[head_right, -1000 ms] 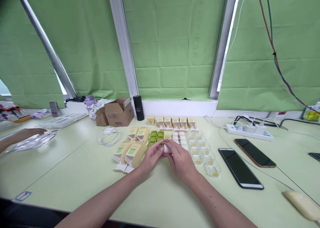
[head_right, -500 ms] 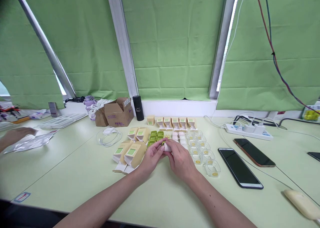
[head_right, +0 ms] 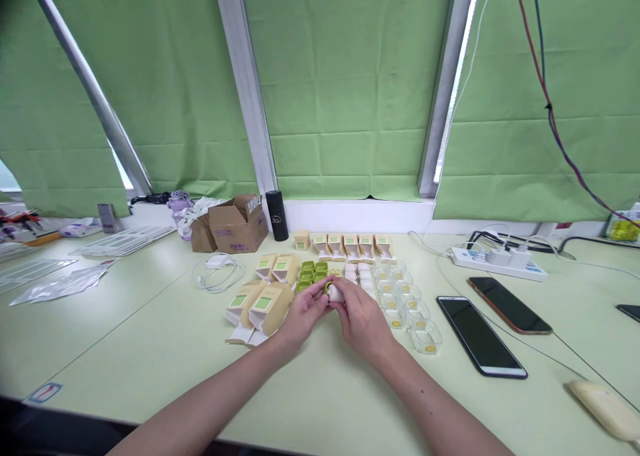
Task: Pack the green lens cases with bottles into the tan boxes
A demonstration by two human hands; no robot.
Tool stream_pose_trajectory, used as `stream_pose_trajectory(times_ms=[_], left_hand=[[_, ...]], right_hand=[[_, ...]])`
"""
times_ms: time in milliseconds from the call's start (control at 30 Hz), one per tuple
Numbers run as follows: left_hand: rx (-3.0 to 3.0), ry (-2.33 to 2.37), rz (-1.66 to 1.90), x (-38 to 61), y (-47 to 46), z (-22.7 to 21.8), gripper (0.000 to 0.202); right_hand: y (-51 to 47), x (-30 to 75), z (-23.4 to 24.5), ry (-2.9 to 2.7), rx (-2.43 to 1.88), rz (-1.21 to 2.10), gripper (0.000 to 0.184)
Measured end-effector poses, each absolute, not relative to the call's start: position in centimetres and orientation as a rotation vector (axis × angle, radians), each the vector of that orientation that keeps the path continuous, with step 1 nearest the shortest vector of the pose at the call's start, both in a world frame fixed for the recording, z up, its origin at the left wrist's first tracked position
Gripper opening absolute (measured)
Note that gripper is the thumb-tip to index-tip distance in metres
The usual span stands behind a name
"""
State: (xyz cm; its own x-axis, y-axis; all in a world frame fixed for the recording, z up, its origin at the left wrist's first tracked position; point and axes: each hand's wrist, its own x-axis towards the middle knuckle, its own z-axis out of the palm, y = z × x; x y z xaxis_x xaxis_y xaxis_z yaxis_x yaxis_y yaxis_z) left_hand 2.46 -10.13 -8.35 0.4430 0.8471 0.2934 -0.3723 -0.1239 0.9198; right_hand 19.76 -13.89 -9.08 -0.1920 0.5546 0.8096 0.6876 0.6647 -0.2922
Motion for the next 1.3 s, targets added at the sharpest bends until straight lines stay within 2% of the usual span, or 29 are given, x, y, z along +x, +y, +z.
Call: stream_pose_trajectory(times_ms=[300, 533, 700, 833, 1133, 1300], left_hand=[[1.243, 0.553, 1.122, 2.67, -10.37, -7.98, 0.072], [1.188, 0.618, 1.138, 2.88, -10.2, -7.86, 0.057], [1.176, 0.663, 1.16, 3.07, -10.01, -7.94, 0.054], [1.205, 0.639, 1.144, 2.7, -10.34, -7.75, 0.057], [1.398, 0.539, 1.15, 2.69, -10.49, -7.96, 0.077], [1.404, 0.574, 1.146, 2.9, -10.16, -8.15, 0.075]], right_hand=[[-13.75, 19.72, -9.3, -1.915, -0.952, -0.243, 0.045], [-13.85, 19.49, -8.99, -1.921, -0.965, -0.262, 0.049], [-13.9, 19.38, -9.05, -1.92, -0.973, -0.283, 0.051], [-13.91, 19.33, -9.1, -1.912, -0.948, -0.308, 0.052], [-13.8, 19.28, -9.6, -1.883, -0.949, -0.362, 0.054], [-13.92, 19.09, -9.53, -1.888, -0.944, -0.368, 0.052]])
